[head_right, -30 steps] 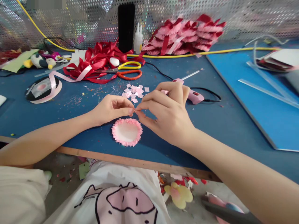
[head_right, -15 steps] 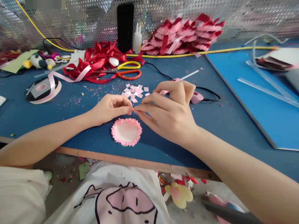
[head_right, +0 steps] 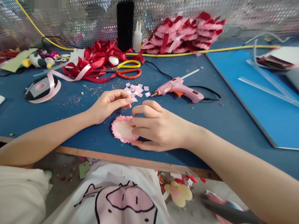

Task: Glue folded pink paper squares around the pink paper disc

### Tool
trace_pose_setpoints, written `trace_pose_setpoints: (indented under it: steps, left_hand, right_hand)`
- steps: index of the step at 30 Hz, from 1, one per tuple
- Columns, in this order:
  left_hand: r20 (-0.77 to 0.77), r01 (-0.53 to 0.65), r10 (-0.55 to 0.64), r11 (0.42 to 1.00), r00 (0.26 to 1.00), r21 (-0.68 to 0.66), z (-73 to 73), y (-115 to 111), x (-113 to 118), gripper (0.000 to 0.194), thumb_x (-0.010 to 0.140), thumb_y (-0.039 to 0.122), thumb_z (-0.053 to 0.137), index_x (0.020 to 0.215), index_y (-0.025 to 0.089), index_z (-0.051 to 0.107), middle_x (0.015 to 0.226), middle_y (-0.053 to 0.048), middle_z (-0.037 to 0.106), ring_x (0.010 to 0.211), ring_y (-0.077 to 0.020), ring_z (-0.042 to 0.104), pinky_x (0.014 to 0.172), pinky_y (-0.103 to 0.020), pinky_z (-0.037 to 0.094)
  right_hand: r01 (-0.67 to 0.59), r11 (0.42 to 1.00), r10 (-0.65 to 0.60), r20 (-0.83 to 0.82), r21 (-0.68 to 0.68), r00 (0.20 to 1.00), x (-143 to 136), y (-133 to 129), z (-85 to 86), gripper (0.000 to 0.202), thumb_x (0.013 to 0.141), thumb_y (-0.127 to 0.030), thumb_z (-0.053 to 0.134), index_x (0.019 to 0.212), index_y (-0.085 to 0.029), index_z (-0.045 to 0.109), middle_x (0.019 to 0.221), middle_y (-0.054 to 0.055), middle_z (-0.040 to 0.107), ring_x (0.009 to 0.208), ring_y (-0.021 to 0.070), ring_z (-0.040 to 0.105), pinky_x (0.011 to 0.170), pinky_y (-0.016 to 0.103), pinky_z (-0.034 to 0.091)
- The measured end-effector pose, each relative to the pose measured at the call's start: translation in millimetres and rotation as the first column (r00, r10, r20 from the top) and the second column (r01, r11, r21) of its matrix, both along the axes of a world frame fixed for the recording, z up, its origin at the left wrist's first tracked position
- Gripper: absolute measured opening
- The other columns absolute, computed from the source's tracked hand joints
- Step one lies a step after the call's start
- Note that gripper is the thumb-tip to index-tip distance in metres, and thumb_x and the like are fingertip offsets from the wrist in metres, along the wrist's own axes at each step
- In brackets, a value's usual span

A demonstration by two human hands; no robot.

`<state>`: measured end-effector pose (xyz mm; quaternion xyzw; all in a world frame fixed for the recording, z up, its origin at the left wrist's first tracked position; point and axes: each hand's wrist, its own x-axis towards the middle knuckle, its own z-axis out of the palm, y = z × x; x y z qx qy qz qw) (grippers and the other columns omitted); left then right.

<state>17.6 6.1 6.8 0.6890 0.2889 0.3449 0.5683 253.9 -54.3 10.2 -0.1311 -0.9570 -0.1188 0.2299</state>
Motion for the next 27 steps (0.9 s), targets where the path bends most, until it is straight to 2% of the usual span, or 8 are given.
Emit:
trace_pose_setpoints:
  steps: [5,9,11,14,17,19,22,27]
  left_hand:
    - [-0.064,-0.064,0.074,0.987,0.995,0.148,-1.4,1,-1,0.018,0.097,0.035,0.065,0.091,0.018,0.062,0.093,-0.002,0.072,0.087,-0.0122,0.065,0.085,-0.028,0.053]
    - [-0.169,-0.083,0.136,0.954,0.976,0.287,0.8,-2,-2,0.019,0.098,0.037,0.063,0.091,0.019,0.062,0.095,-0.003,0.074,0.087,-0.0129,0.064,0.085,-0.029,0.051]
    - [-0.194,-0.099,0.173,0.935,0.966,0.342,1.8,-5,-3,0.019,0.099,0.036,0.062,0.092,0.019,0.062,0.095,-0.003,0.076,0.086,-0.0130,0.065,0.085,-0.029,0.050]
    - [-0.225,-0.071,0.166,0.923,0.960,0.378,2.6,-9,-3,0.014,0.100,0.032,0.060,0.093,0.020,0.062,0.095,-0.002,0.078,0.085,-0.0125,0.068,0.085,-0.028,0.051]
    - [-0.297,-0.001,0.125,0.923,0.947,0.385,2.8,-12,-4,0.011,0.099,0.029,0.060,0.094,0.020,0.063,0.092,-0.001,0.079,0.082,-0.0124,0.069,0.083,-0.028,0.051]
    - [-0.329,0.021,0.117,0.922,0.937,0.388,2.8,-13,-4,0.010,0.098,0.029,0.060,0.093,0.021,0.063,0.087,0.000,0.078,0.079,-0.0125,0.069,0.082,-0.028,0.051]
    - [-0.338,0.008,0.134,0.922,0.931,0.387,2.9,-14,-4,0.008,0.097,0.025,0.060,0.092,0.021,0.064,0.083,0.001,0.077,0.076,-0.0118,0.069,0.081,-0.028,0.052]
    - [-0.303,-0.055,0.188,0.915,0.934,0.399,3.2,-12,-3,0.009,0.093,0.025,0.065,0.089,0.019,0.070,0.088,-0.001,0.079,0.079,-0.0120,0.069,0.082,-0.027,0.053]
  right_hand:
    - [0.072,0.996,-0.071,-0.014,0.060,0.997,4,5,3.2,0.015,0.105,-0.041,0.069,0.105,-0.027,0.071,0.110,0.001,0.079,0.119,0.0244,0.062,0.099,0.044,0.046]
    - [0.336,0.936,-0.311,-0.195,0.110,0.930,12,10,7.1,0.009,0.104,-0.030,0.065,0.096,-0.027,0.070,0.092,0.003,0.078,0.100,0.0278,0.067,0.084,0.046,0.049]
    - [0.583,0.809,-0.548,-0.266,0.071,0.793,19,13,4.4,0.016,0.104,-0.030,0.060,0.093,-0.030,0.071,0.090,0.007,0.076,0.098,0.0326,0.068,0.082,0.051,0.051]
    - [0.883,0.469,-0.859,-0.241,-0.016,0.452,35,19,-5.0,0.030,0.102,-0.053,0.059,0.108,-0.030,0.077,0.100,0.016,0.076,0.110,0.0449,0.066,0.086,0.064,0.051]
    - [0.983,0.176,-0.984,-0.042,-0.052,0.174,52,28,-11.8,0.063,0.099,-0.076,0.049,0.115,-0.021,0.076,0.110,0.025,0.074,0.115,0.0500,0.066,0.088,0.071,0.048]
    - [0.996,0.073,-0.970,0.227,-0.052,0.083,60,35,-10.4,0.071,0.102,-0.074,0.041,0.112,-0.012,0.074,0.112,0.029,0.073,0.115,0.0486,0.069,0.086,0.069,0.050]
    - [0.997,0.057,-0.888,0.453,-0.056,0.077,59,40,-0.5,0.058,0.104,-0.061,0.045,0.108,-0.010,0.073,0.118,0.030,0.074,0.114,0.0438,0.072,0.087,0.060,0.054]
    - [0.974,0.195,-0.959,0.185,-0.113,0.214,34,29,14.7,0.042,0.103,-0.046,0.053,0.112,-0.012,0.075,0.125,0.027,0.075,0.124,0.0453,0.069,0.096,0.063,0.054]
